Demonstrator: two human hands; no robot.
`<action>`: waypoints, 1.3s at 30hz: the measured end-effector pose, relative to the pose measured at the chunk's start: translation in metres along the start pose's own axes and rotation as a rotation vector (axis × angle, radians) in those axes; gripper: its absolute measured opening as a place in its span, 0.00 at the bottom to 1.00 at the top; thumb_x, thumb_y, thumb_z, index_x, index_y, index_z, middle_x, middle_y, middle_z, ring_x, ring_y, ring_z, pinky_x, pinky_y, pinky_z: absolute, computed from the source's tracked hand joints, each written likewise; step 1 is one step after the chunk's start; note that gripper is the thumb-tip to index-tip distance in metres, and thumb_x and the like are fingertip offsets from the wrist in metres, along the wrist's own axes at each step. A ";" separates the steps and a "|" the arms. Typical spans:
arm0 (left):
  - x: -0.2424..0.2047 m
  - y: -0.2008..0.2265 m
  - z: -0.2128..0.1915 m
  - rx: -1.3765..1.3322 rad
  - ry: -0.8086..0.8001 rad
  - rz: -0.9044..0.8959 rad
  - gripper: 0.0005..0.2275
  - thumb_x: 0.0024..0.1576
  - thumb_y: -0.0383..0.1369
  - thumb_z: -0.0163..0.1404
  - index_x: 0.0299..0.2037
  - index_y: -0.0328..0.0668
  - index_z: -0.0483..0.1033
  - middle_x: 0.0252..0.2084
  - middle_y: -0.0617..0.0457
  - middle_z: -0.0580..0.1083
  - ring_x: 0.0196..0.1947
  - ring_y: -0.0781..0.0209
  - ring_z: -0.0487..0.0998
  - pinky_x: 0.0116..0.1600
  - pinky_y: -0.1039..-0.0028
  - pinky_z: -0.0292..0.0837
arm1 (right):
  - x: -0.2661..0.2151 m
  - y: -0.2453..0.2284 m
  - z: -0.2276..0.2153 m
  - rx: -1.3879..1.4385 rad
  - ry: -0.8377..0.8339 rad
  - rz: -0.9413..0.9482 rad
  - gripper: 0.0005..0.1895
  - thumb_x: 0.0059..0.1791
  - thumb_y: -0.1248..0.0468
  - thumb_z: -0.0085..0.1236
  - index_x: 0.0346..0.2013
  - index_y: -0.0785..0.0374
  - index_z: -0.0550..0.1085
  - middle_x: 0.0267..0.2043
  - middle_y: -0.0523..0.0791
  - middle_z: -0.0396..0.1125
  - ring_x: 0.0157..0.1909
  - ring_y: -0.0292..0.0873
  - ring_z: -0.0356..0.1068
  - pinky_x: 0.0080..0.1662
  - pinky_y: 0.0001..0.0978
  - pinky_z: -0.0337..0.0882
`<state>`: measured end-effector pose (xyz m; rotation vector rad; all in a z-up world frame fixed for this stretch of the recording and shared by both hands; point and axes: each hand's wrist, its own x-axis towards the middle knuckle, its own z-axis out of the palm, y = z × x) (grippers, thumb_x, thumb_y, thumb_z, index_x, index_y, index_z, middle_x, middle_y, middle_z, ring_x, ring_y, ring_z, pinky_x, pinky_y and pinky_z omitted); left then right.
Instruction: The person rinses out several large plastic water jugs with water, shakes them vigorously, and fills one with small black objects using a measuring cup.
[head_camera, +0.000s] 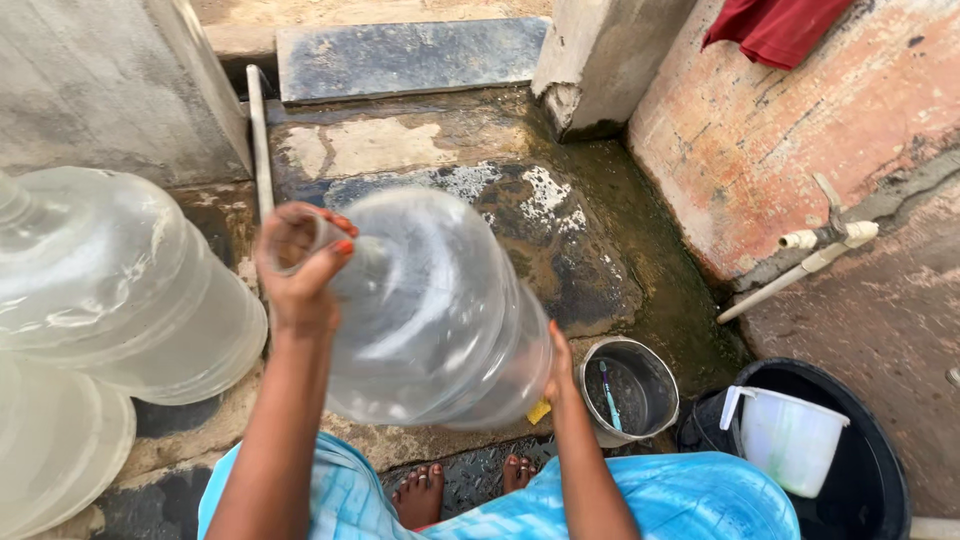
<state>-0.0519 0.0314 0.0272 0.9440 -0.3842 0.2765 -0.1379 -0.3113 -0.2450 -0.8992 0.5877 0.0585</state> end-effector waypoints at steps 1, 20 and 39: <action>-0.005 0.015 -0.003 -0.070 -0.130 0.080 0.19 0.51 0.21 0.59 0.53 0.37 0.71 0.45 0.47 0.75 0.48 0.52 0.78 0.57 0.61 0.74 | 0.006 -0.014 0.003 0.004 0.015 -0.082 0.52 0.44 0.29 0.42 0.71 0.62 0.57 0.69 0.61 0.58 0.67 0.62 0.63 0.66 0.66 0.64; 0.014 -0.025 -0.004 0.114 0.390 -0.055 0.15 0.50 0.22 0.60 0.47 0.37 0.74 0.41 0.50 0.76 0.41 0.58 0.81 0.49 0.70 0.78 | 0.011 -0.016 -0.030 -0.090 0.010 0.268 0.51 0.41 0.32 0.53 0.68 0.63 0.63 0.61 0.62 0.63 0.57 0.63 0.69 0.50 0.59 0.75; -0.001 0.012 -0.001 -0.032 0.144 0.107 0.17 0.51 0.18 0.55 0.51 0.35 0.73 0.44 0.45 0.76 0.45 0.50 0.79 0.57 0.59 0.76 | 0.012 -0.045 -0.002 -0.028 0.124 -0.158 0.52 0.43 0.30 0.45 0.73 0.58 0.53 0.70 0.60 0.52 0.68 0.65 0.58 0.61 0.71 0.65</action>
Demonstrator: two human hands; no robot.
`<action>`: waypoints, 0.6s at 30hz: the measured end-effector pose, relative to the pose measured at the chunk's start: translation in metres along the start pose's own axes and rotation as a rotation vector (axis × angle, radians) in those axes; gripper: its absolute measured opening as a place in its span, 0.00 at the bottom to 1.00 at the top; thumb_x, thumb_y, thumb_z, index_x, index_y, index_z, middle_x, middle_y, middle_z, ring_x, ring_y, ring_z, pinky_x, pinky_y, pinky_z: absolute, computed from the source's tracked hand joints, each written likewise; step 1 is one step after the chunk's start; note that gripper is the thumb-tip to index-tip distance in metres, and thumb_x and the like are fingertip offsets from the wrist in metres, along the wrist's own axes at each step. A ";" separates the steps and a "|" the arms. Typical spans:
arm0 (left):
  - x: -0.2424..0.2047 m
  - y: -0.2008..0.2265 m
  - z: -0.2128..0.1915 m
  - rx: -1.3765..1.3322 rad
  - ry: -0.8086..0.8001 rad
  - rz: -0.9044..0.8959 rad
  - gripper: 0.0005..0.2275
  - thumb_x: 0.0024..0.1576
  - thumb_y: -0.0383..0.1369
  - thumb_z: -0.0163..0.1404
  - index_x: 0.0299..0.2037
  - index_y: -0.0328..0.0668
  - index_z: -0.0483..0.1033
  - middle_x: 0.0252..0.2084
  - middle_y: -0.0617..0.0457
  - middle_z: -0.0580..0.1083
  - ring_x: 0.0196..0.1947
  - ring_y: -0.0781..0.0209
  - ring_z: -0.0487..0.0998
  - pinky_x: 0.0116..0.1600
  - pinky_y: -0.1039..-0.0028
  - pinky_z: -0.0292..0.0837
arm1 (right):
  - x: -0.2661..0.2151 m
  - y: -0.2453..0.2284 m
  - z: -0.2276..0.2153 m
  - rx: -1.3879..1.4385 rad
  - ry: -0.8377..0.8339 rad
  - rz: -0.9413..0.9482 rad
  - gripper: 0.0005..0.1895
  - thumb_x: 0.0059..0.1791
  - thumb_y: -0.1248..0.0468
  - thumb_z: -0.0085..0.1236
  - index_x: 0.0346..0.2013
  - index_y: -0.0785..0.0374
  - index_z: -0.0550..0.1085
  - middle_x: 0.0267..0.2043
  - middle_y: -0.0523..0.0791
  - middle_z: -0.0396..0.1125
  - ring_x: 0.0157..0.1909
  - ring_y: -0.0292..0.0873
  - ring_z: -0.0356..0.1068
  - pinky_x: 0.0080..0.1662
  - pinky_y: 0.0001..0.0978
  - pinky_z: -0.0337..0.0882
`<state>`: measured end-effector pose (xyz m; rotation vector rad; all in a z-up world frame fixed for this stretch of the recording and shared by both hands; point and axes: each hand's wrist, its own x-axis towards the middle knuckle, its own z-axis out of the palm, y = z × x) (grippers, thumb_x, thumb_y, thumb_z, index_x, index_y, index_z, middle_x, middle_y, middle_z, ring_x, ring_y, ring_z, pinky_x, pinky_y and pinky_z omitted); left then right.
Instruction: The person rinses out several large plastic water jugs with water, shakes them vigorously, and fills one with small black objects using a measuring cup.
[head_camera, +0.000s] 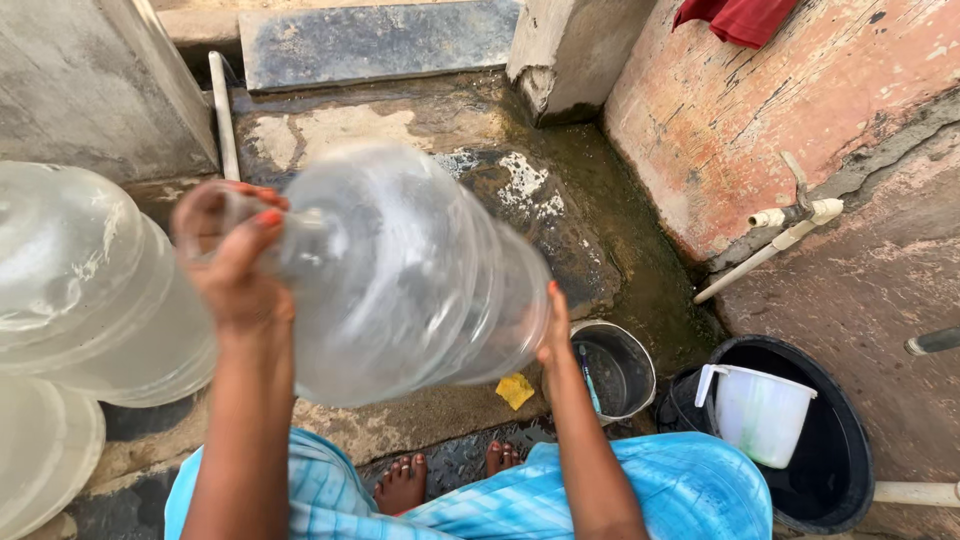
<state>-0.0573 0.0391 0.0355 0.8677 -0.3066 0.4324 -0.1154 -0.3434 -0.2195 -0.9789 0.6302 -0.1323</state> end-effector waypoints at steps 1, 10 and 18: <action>0.005 0.014 -0.004 -0.047 -0.075 0.043 0.17 0.51 0.18 0.54 0.51 0.35 0.73 0.43 0.45 0.76 0.45 0.50 0.79 0.57 0.59 0.76 | 0.007 -0.021 0.005 -0.017 0.058 -0.056 0.51 0.43 0.30 0.44 0.72 0.56 0.53 0.69 0.57 0.53 0.67 0.62 0.58 0.59 0.70 0.66; 0.016 -0.001 -0.022 -0.073 -0.090 0.128 0.15 0.52 0.20 0.53 0.50 0.36 0.72 0.43 0.46 0.74 0.44 0.52 0.77 0.56 0.60 0.77 | 0.034 -0.017 -0.010 0.007 0.112 -0.300 0.49 0.47 0.30 0.38 0.75 0.51 0.46 0.69 0.51 0.52 0.69 0.55 0.56 0.61 0.62 0.62; 0.013 0.011 -0.027 -0.032 -0.173 0.046 0.16 0.52 0.23 0.56 0.51 0.37 0.72 0.44 0.47 0.75 0.46 0.52 0.78 0.55 0.61 0.74 | -0.005 -0.008 0.001 0.001 -0.073 -0.001 0.61 0.42 0.20 0.31 0.75 0.59 0.45 0.73 0.61 0.48 0.72 0.67 0.53 0.63 0.73 0.61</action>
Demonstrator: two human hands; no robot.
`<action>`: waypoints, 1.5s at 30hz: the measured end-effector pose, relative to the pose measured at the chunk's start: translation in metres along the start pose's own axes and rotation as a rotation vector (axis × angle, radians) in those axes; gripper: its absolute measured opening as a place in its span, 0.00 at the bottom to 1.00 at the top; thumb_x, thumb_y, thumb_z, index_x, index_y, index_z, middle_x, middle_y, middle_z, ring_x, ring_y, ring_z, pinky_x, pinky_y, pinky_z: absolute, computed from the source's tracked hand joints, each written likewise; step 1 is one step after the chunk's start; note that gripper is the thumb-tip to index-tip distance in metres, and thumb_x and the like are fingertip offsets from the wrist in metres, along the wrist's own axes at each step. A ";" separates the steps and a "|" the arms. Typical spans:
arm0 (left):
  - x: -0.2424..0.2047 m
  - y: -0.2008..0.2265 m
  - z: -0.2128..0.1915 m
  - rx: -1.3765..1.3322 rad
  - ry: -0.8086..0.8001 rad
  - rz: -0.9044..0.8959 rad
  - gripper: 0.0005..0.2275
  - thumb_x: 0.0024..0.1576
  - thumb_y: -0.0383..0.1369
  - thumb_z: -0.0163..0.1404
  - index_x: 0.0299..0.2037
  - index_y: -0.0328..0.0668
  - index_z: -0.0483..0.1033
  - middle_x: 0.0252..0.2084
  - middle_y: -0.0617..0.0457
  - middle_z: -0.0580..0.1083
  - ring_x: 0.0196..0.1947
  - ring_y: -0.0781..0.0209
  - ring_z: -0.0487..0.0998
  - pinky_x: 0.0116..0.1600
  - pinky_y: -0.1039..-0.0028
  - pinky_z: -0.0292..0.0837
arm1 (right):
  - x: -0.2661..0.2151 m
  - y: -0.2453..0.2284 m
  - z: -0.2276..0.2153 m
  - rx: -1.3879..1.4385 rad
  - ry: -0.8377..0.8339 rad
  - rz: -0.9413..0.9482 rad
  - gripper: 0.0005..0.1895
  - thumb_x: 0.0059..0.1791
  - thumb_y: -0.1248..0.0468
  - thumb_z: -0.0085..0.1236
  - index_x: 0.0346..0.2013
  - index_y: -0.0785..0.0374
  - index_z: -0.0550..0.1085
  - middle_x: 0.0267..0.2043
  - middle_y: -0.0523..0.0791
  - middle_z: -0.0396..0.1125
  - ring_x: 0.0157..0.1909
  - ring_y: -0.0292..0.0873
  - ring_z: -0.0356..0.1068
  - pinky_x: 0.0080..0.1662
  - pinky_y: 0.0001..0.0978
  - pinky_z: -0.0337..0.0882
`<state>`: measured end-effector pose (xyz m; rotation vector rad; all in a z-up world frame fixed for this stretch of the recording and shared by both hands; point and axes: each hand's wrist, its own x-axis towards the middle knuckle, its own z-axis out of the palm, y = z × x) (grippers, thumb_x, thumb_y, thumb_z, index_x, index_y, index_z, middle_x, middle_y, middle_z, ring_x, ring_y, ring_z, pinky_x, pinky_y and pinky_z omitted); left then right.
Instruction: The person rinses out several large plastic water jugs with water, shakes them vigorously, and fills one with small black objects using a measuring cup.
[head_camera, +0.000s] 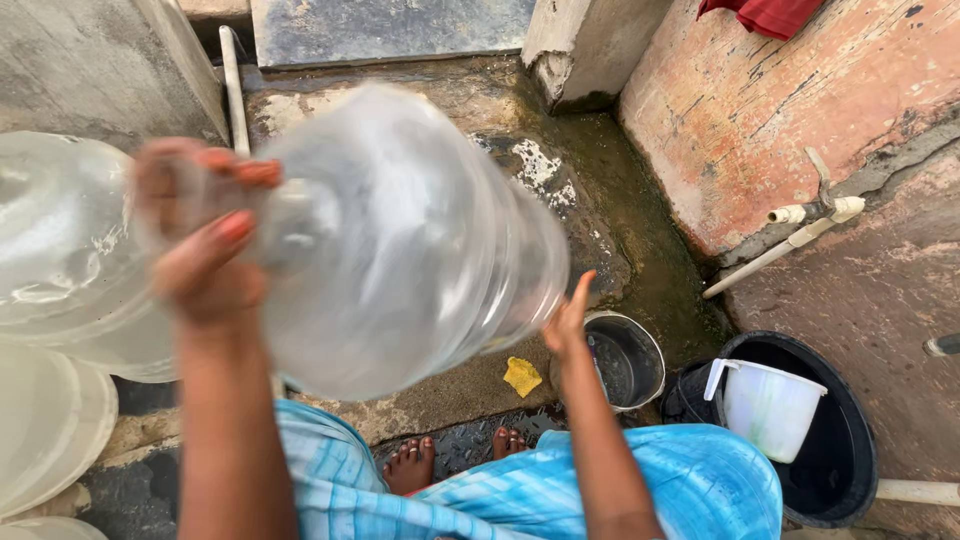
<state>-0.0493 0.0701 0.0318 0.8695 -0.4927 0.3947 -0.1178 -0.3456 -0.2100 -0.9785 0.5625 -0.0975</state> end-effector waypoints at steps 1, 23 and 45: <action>0.002 0.021 -0.004 -0.038 -0.060 0.018 0.17 0.52 0.24 0.57 0.51 0.37 0.72 0.45 0.47 0.75 0.47 0.52 0.78 0.56 0.61 0.75 | -0.004 -0.032 0.009 -0.047 -0.010 -0.060 0.63 0.40 0.19 0.30 0.75 0.60 0.45 0.73 0.62 0.49 0.72 0.67 0.54 0.63 0.73 0.62; 0.011 0.045 0.014 -0.110 -0.005 0.038 0.13 0.48 0.22 0.55 0.44 0.38 0.76 0.39 0.49 0.76 0.41 0.55 0.80 0.56 0.63 0.76 | -0.012 -0.079 0.006 0.015 -0.026 -0.513 0.55 0.41 0.26 0.43 0.71 0.59 0.52 0.62 0.58 0.56 0.61 0.61 0.62 0.54 0.68 0.69; 0.000 0.010 0.017 -0.204 -0.011 0.067 0.17 0.52 0.28 0.54 0.53 0.38 0.74 0.44 0.48 0.77 0.46 0.52 0.80 0.62 0.59 0.74 | 0.000 -0.024 -0.005 -0.006 0.133 -0.379 0.54 0.46 0.26 0.39 0.75 0.57 0.43 0.72 0.57 0.46 0.72 0.58 0.51 0.64 0.62 0.63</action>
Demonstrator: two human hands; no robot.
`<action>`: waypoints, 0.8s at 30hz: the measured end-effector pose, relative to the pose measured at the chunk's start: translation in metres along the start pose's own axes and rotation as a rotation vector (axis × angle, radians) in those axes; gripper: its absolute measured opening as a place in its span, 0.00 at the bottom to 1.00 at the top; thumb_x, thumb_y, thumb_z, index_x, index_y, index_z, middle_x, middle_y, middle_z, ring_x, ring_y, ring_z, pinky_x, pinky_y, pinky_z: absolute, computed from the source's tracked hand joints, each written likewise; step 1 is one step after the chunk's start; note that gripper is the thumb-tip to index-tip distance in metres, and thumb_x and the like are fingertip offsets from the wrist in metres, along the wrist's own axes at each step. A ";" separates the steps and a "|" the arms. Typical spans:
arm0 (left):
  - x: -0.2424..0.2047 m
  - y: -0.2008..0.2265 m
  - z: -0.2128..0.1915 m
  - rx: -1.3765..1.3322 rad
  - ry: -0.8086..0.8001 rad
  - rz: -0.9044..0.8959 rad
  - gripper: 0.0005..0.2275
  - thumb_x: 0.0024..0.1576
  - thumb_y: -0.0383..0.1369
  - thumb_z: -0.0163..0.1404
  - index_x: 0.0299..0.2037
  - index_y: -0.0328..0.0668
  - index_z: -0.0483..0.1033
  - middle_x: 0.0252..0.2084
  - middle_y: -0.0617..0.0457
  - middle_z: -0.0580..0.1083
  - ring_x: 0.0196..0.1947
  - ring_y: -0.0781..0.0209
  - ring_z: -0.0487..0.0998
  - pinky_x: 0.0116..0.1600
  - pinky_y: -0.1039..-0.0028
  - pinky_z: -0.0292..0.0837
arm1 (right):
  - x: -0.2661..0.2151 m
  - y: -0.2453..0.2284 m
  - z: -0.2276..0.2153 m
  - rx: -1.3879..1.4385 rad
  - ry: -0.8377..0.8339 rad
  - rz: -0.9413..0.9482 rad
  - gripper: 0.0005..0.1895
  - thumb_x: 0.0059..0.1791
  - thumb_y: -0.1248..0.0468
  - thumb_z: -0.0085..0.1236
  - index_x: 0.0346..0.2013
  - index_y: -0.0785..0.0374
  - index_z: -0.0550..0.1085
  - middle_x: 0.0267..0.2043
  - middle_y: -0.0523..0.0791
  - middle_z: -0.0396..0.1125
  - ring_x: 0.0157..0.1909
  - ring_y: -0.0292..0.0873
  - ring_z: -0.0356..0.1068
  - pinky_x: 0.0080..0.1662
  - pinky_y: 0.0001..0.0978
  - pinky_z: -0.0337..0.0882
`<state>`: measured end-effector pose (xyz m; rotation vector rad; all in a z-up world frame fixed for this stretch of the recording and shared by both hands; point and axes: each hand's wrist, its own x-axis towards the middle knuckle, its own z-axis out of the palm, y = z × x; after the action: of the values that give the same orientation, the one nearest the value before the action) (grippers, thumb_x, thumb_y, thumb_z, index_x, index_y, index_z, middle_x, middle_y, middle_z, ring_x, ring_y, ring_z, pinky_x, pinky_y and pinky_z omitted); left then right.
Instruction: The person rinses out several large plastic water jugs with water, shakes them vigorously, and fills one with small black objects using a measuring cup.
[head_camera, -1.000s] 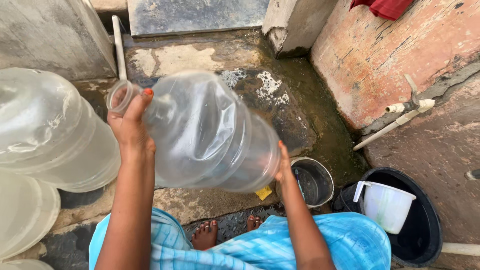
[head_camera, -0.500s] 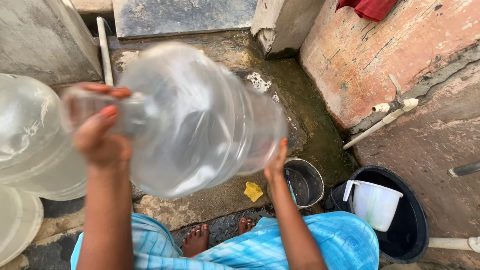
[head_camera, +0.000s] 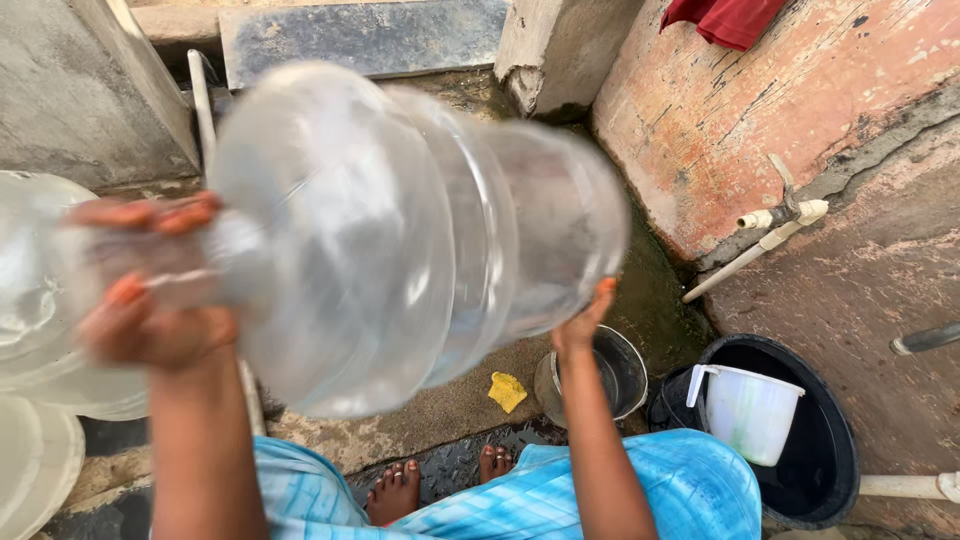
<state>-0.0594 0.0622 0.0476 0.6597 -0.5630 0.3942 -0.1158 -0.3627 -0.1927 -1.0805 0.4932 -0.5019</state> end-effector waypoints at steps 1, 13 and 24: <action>0.000 -0.015 -0.005 0.083 0.058 -0.026 0.16 0.51 0.27 0.54 0.51 0.37 0.74 0.43 0.47 0.76 0.45 0.51 0.80 0.61 0.59 0.75 | -0.003 0.007 -0.001 -0.002 0.014 0.015 0.55 0.46 0.25 0.38 0.75 0.56 0.42 0.73 0.56 0.45 0.73 0.57 0.50 0.64 0.61 0.62; 0.009 0.020 -0.032 0.028 -0.095 0.012 0.13 0.51 0.26 0.55 0.47 0.35 0.76 0.43 0.47 0.76 0.42 0.51 0.79 0.54 0.61 0.74 | -0.001 -0.048 0.003 0.004 -0.116 -0.388 0.53 0.44 0.27 0.46 0.68 0.64 0.53 0.65 0.61 0.52 0.66 0.60 0.61 0.62 0.69 0.69; 0.006 -0.017 -0.039 0.110 -0.199 -0.097 0.21 0.51 0.30 0.60 0.55 0.37 0.72 0.45 0.47 0.76 0.46 0.51 0.78 0.59 0.59 0.74 | -0.031 0.034 -0.009 -0.016 -0.118 0.547 0.62 0.40 0.18 0.24 0.72 0.60 0.55 0.67 0.61 0.59 0.63 0.62 0.65 0.58 0.64 0.66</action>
<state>-0.0321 0.0766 0.0180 0.8351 -0.6985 0.2713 -0.1411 -0.3370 -0.2234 -0.9339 0.6599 0.0467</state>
